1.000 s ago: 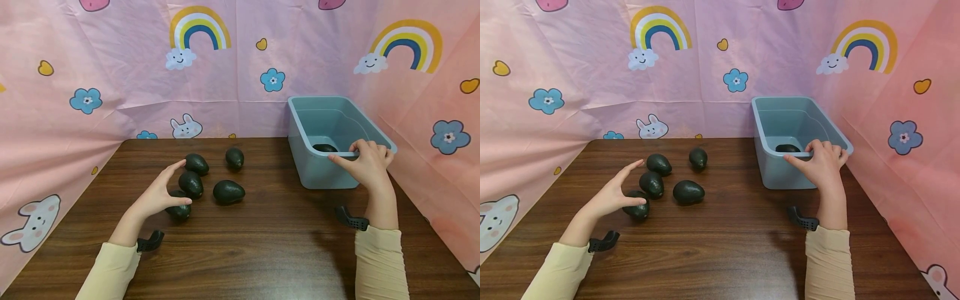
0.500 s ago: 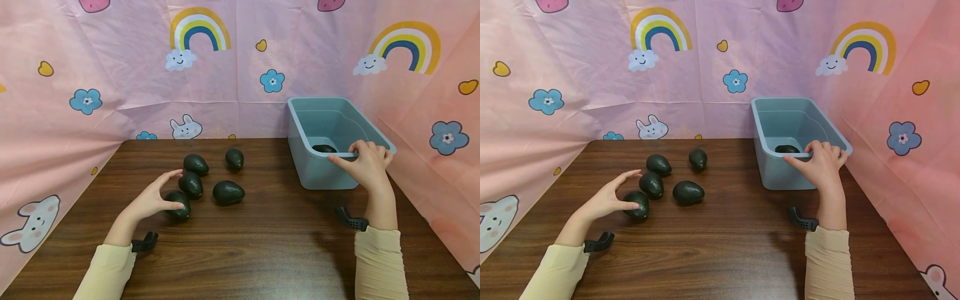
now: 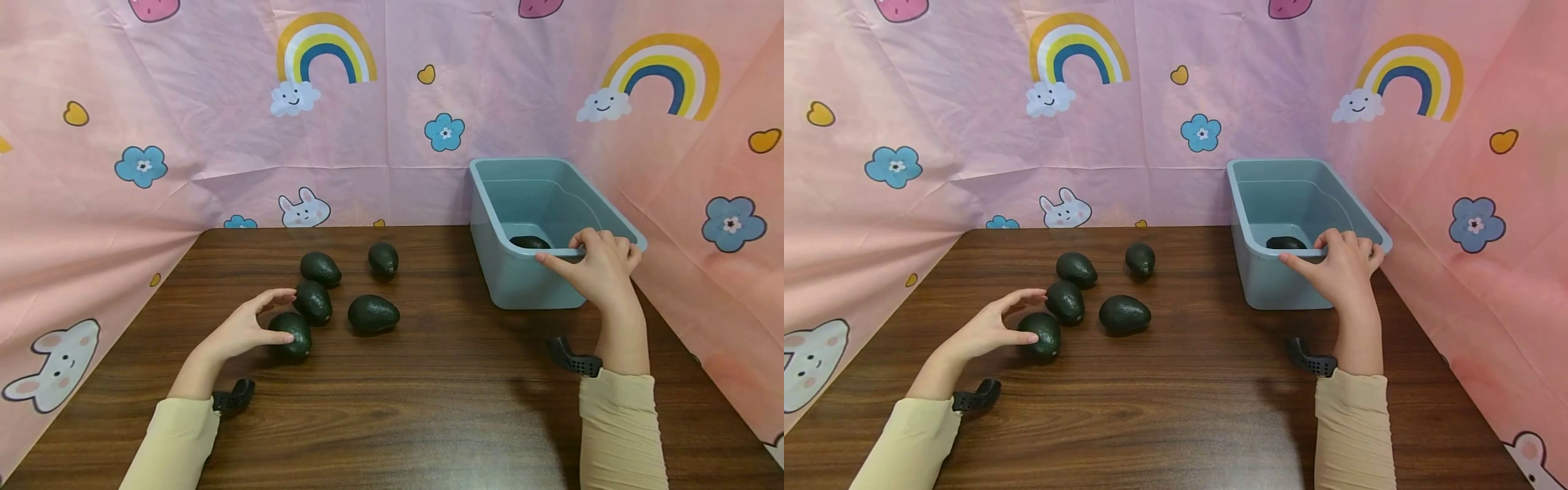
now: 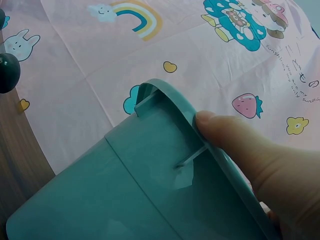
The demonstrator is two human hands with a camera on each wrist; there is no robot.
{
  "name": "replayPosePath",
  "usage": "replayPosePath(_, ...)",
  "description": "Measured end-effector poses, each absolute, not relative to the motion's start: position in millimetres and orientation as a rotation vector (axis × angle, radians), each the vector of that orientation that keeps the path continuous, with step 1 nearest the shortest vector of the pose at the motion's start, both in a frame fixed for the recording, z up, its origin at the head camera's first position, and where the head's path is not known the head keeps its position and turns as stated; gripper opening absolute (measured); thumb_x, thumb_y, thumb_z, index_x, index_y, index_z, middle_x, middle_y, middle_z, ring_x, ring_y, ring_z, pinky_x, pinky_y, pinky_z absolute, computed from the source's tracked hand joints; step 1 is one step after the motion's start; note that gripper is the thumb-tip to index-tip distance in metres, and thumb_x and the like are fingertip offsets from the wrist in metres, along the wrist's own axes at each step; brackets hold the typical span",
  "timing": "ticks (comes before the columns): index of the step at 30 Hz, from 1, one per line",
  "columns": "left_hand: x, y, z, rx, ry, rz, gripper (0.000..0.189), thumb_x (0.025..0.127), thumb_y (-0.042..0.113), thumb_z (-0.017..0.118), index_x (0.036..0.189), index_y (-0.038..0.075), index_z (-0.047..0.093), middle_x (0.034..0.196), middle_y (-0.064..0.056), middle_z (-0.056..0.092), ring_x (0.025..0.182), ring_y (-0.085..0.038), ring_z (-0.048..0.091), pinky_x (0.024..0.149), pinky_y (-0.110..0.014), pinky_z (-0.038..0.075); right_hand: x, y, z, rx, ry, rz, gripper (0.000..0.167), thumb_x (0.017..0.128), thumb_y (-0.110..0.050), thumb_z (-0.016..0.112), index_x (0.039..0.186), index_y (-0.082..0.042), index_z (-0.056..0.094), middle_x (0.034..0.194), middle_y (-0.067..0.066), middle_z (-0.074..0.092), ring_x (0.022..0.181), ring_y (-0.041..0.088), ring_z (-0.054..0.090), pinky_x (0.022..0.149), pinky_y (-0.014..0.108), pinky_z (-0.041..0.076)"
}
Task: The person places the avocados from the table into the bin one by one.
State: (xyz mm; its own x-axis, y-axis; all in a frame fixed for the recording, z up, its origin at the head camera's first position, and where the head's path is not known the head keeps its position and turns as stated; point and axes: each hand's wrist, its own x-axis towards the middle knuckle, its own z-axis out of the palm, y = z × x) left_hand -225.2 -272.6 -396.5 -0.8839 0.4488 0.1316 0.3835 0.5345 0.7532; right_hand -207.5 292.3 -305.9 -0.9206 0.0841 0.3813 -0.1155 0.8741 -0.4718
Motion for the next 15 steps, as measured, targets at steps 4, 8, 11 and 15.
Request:
replayPosePath(4,-226,-277,-400,0.723,2.649,1.312,0.071,0.078,0.018,0.082,0.138,0.004,0.046,0.132,-0.018,0.051,0.122,-0.037,0.042,0.097,-0.059,0.031,-207,292,-306,0.027,-2.648,0.705,0.065,0.081,-0.058,0.067,0.101,0.001,0.049,0.096,0.02,0.041,0.099,0.047,0.028,0.092,0.066,0.002)
replayPosePath(8,-226,-279,-403,0.712,2.612,1.317,0.069,0.078,0.018,0.081,0.136,0.003,0.048,0.13,-0.018,0.053,0.12,-0.035,0.044,0.093,-0.054,0.038,-207,292,-305,0.032,-2.641,0.71,0.065,0.081,-0.058,0.068,0.101,0.001,0.05,0.095,0.02,0.041,0.098,0.047,0.028,0.092,0.066,0.002)
replayPosePath(11,-227,-282,-406,0.699,2.599,1.311,0.067,0.078,0.019,0.081,0.135,0.004,0.049,0.13,-0.016,0.053,0.119,-0.032,0.045,0.093,-0.048,0.041,-207,292,-305,0.033,-2.639,0.71,0.065,0.081,-0.058,0.068,0.101,0.001,0.05,0.095,0.02,0.041,0.097,0.047,0.029,0.092,0.066,0.001)
replayPosePath(15,-228,-285,-408,0.703,2.558,1.321,0.066,0.078,0.016,0.081,0.135,0.004,0.05,0.129,-0.015,0.053,0.114,-0.028,0.048,0.089,-0.037,0.045,-207,292,-305,0.032,-2.638,0.708,0.065,0.081,-0.058,0.068,0.101,0.001,0.05,0.095,0.02,0.042,0.097,0.047,0.029,0.092,0.066,0.001)
